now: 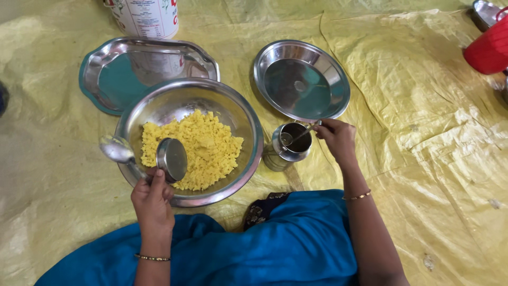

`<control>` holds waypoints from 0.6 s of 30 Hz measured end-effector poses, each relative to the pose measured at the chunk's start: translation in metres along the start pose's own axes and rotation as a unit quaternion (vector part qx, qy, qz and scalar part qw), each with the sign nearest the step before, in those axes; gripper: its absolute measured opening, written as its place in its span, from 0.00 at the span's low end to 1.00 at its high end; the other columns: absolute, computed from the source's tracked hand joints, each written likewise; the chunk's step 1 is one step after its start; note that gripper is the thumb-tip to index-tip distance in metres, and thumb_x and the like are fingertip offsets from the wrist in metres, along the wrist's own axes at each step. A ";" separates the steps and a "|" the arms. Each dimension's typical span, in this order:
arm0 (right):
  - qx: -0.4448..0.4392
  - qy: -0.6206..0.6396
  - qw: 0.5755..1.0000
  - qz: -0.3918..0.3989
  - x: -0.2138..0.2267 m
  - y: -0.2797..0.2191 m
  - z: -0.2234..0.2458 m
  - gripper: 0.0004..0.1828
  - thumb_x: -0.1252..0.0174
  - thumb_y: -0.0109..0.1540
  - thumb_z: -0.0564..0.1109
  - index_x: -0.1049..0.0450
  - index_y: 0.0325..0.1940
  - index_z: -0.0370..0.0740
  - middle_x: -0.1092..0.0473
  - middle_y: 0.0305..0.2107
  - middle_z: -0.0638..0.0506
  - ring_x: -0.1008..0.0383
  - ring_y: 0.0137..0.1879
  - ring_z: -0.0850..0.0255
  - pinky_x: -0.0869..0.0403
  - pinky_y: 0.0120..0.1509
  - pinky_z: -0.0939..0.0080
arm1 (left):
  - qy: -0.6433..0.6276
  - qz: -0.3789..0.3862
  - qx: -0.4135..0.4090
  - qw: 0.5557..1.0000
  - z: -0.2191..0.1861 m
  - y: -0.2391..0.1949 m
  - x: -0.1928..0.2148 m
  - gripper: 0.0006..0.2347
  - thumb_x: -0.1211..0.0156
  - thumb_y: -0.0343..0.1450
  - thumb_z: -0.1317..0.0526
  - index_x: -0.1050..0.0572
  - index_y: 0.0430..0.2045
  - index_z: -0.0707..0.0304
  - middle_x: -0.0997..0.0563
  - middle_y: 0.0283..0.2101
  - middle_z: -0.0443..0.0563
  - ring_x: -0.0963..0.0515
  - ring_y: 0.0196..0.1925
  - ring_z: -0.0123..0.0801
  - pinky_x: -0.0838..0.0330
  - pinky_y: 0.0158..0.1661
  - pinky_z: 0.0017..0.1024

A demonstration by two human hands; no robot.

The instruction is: The person sits on a yellow tarp and mixes a yellow crumbly food substance in a large metal bowl using a spoon and their hand. They add liquid from a small metal cup and continue to mix the contents.

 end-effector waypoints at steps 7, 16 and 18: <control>0.100 -0.066 0.990 -0.075 0.032 -0.026 0.043 0.09 0.32 0.59 0.37 0.19 0.43 0.30 0.23 0.25 0.45 0.21 0.29 0.62 0.26 0.35 0.64 | -0.017 0.006 -0.006 1.000 -0.007 -0.004 -0.005 0.03 0.39 0.76 0.65 0.27 0.34 0.62 0.33 0.24 0.38 0.42 0.20 0.16 0.49 0.23 0.21; 0.146 -0.019 0.983 -0.112 0.050 -0.041 0.099 0.10 0.32 0.60 0.33 0.21 0.46 0.30 0.23 0.31 0.44 0.19 0.34 0.62 0.25 0.38 0.65 | -0.033 -0.016 -0.034 0.999 -0.025 -0.002 -0.002 0.02 0.40 0.76 0.65 0.25 0.36 0.65 0.34 0.23 0.39 0.42 0.20 0.17 0.48 0.23 0.22; 0.168 -0.007 0.979 -0.111 0.048 -0.046 0.123 0.11 0.32 0.60 0.33 0.21 0.46 0.30 0.23 0.32 0.44 0.19 0.35 0.61 0.24 0.40 0.65 | -0.034 -0.023 -0.039 0.998 -0.029 -0.001 0.002 0.03 0.40 0.76 0.66 0.26 0.36 0.66 0.33 0.24 0.39 0.42 0.20 0.17 0.48 0.23 0.22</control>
Point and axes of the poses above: each hand's wrist, its own y-axis towards the middle knuckle, its own x-axis out of the back of the hand, z = x × y, the point moved 9 cm from there along y, towards the middle knuckle
